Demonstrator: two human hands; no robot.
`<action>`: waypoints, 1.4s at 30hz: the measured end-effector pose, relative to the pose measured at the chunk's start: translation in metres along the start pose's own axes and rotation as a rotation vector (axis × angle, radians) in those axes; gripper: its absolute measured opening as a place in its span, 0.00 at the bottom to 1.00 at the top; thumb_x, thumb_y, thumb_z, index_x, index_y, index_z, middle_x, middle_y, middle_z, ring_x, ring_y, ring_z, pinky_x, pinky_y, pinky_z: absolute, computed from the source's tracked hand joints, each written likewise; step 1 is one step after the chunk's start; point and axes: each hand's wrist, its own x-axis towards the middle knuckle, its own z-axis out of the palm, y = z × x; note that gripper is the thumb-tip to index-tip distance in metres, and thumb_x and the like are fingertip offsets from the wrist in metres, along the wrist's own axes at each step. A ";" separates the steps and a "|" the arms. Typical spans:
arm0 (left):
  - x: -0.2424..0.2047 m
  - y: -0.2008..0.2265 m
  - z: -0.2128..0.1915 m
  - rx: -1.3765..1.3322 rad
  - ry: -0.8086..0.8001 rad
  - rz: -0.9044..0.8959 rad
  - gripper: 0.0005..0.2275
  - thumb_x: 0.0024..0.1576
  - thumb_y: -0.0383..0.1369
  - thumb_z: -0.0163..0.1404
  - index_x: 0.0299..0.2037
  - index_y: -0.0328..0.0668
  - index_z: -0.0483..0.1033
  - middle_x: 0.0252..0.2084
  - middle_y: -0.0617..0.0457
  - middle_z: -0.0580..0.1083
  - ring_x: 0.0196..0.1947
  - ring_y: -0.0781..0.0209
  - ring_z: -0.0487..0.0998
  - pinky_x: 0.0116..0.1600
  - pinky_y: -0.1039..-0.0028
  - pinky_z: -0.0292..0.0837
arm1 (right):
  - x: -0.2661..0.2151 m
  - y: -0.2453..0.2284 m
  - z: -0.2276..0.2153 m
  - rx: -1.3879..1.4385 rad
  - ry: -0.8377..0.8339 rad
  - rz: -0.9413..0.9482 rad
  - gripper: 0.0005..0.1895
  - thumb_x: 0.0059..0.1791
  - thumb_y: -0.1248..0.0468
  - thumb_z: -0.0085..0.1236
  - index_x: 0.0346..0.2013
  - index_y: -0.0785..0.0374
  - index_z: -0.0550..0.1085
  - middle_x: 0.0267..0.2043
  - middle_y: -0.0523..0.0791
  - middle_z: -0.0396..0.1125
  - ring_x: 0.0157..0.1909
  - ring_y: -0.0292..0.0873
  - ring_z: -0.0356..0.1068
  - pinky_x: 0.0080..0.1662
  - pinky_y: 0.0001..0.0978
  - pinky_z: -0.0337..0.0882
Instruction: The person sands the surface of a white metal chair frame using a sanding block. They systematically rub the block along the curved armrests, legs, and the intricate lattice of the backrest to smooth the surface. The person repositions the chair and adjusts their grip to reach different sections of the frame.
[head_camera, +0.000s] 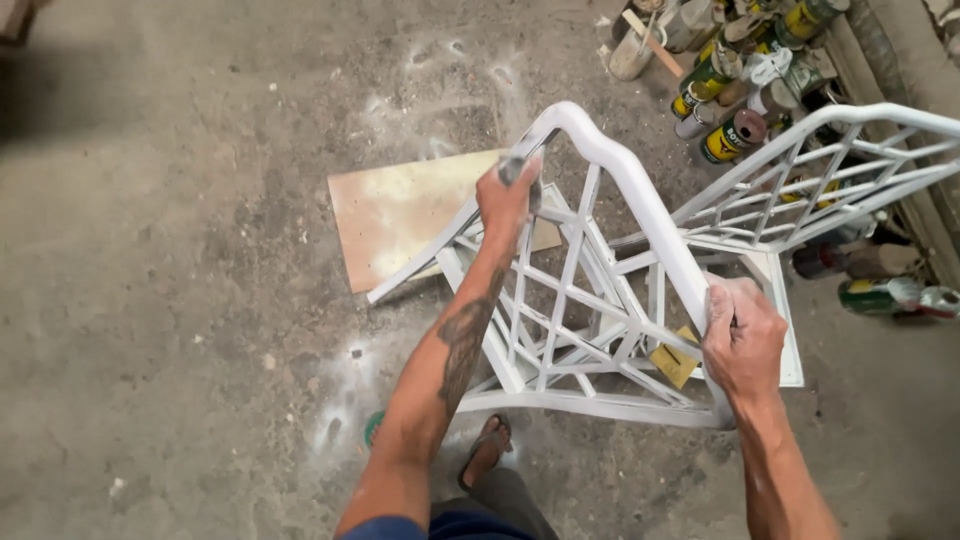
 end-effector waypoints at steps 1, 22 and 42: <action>-0.012 -0.004 -0.001 -0.146 -0.014 -0.035 0.16 0.52 0.44 0.62 0.39 0.40 0.80 0.33 0.44 0.80 0.27 0.53 0.82 0.22 0.66 0.80 | -0.001 0.003 0.001 -0.029 -0.002 -0.010 0.18 0.64 0.64 0.51 0.32 0.68 0.74 0.30 0.57 0.64 0.41 0.70 0.68 0.41 0.54 0.69; -0.040 0.042 -0.147 -0.110 0.099 0.066 0.17 0.59 0.51 0.46 0.29 0.47 0.66 0.23 0.60 0.62 0.25 0.66 0.60 0.32 0.69 0.60 | -0.029 -0.021 0.026 -0.090 -0.104 0.003 0.11 0.56 0.61 0.61 0.46 0.66 0.77 0.33 0.49 0.71 0.32 0.51 0.69 0.34 0.45 0.66; -0.237 -0.127 -0.389 0.065 0.058 0.017 0.19 0.60 0.46 0.52 0.51 0.38 0.77 0.27 0.53 0.74 0.21 0.69 0.72 0.27 0.77 0.68 | -0.054 -0.040 0.044 -0.225 -0.041 -0.204 0.14 0.69 0.64 0.57 0.40 0.65 0.75 0.24 0.44 0.63 0.21 0.41 0.61 0.20 0.32 0.61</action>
